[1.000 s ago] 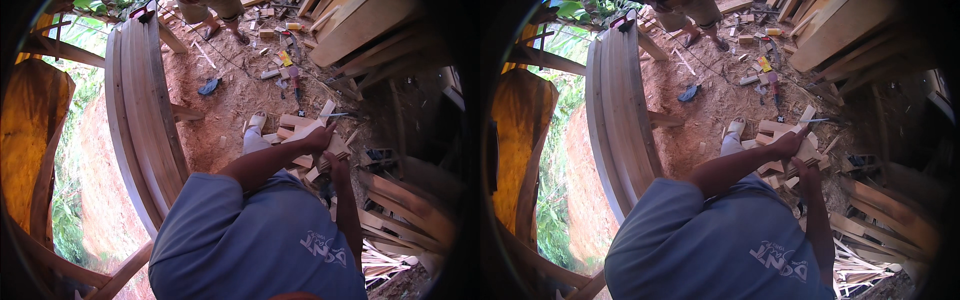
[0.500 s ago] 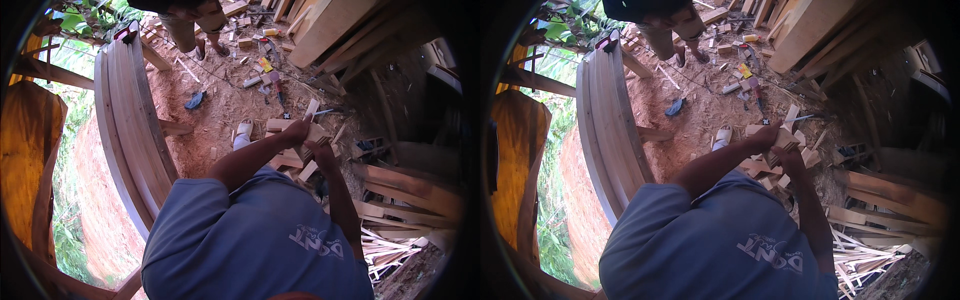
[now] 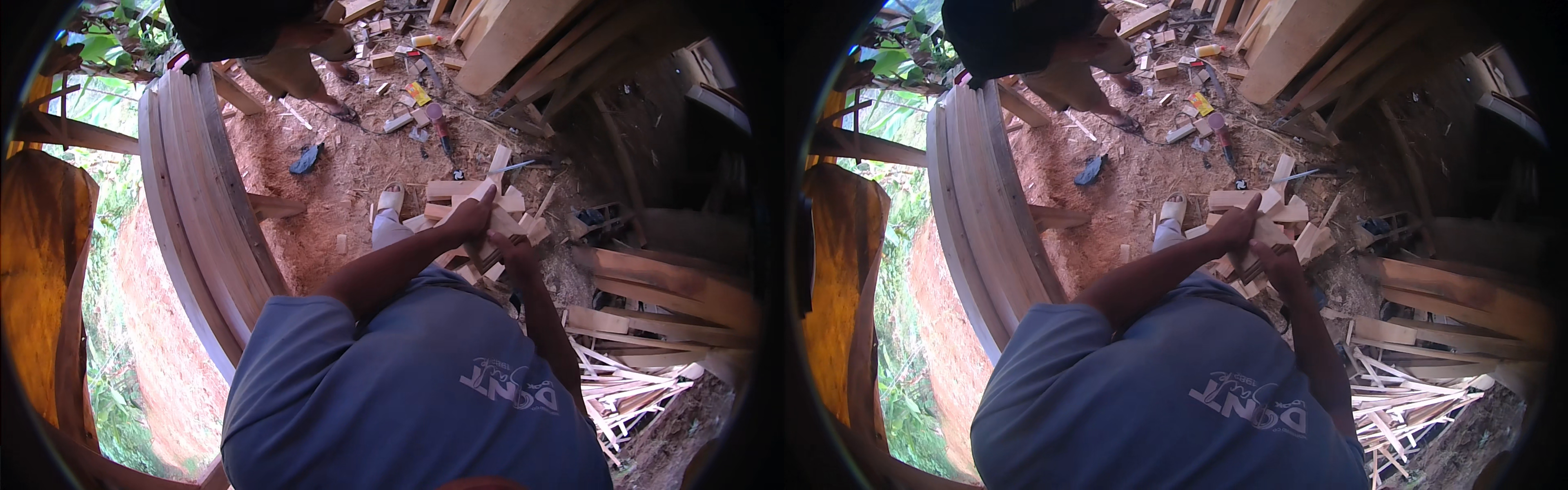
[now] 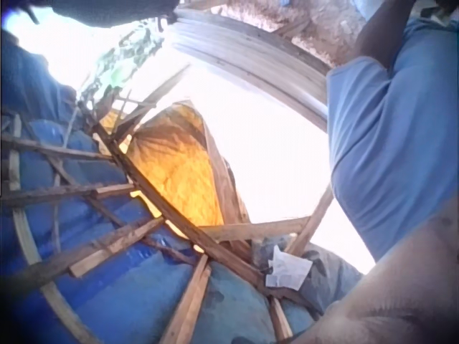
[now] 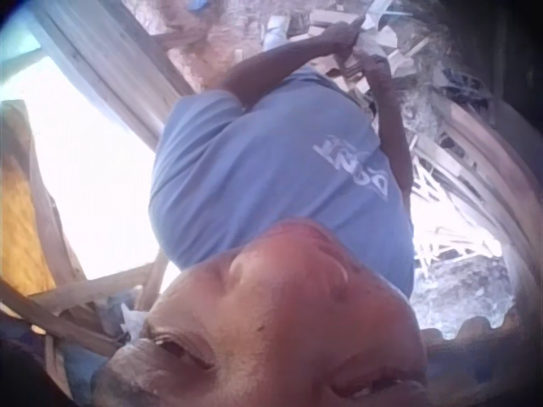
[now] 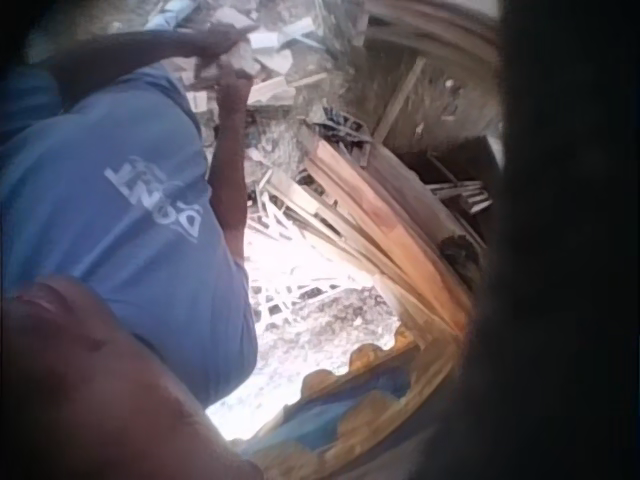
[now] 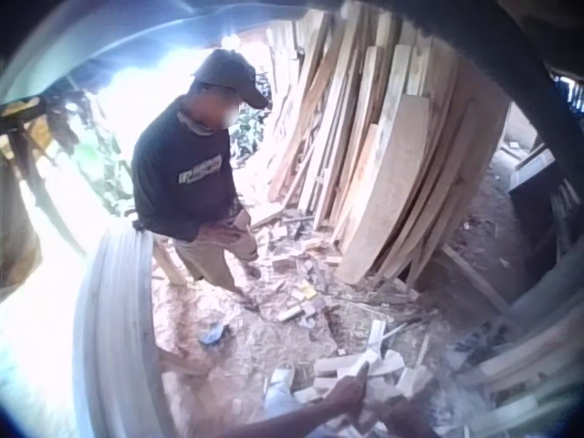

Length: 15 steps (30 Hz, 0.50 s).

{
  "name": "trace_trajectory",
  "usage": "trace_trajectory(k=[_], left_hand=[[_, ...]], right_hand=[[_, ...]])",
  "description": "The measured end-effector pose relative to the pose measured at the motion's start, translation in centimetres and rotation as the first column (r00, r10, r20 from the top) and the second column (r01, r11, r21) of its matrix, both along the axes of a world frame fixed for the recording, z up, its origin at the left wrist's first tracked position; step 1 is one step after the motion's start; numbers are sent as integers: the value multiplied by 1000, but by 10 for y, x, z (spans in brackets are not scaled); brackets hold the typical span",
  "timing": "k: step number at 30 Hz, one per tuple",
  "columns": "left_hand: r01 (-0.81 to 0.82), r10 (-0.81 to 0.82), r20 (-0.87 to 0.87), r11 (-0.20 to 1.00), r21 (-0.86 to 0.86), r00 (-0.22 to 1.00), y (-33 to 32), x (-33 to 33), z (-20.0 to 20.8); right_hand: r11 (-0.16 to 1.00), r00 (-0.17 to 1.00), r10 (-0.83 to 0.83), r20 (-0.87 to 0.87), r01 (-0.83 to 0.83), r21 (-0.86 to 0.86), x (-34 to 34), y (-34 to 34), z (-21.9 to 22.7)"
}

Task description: The person sorts through a pile of wooden scraps and planks in a workshop, picking up pieces to inspect them and placing them into a neat stack. The person handles various sizes of wood, including small offcuts and longer planks, organizing them by hand.

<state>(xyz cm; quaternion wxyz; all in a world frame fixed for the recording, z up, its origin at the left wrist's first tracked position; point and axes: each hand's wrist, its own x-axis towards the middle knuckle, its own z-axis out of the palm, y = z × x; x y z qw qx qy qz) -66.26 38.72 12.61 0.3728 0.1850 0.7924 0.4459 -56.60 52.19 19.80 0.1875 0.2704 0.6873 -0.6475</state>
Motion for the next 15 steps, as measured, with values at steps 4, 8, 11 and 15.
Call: trace_trajectory(k=[4,8,11,15], left_hand=[[-18,13,95,998,55,995,-2,0,6],[-28,12,159,995,99,987,7,-3,6],[-107,78,330,992,71,941,12,-9,8],[169,-128,-280,977,128,952,12,-7,-21]], right_hand=[[997,996,-20,-90,14,-75,9,-5,-5],[999,1000,16,-13,-17,-46,12,4,4],[998,999,51,-8,-51,-40,12,3,7],[999,998,32,-47,-33,-33,21,2,-2]])
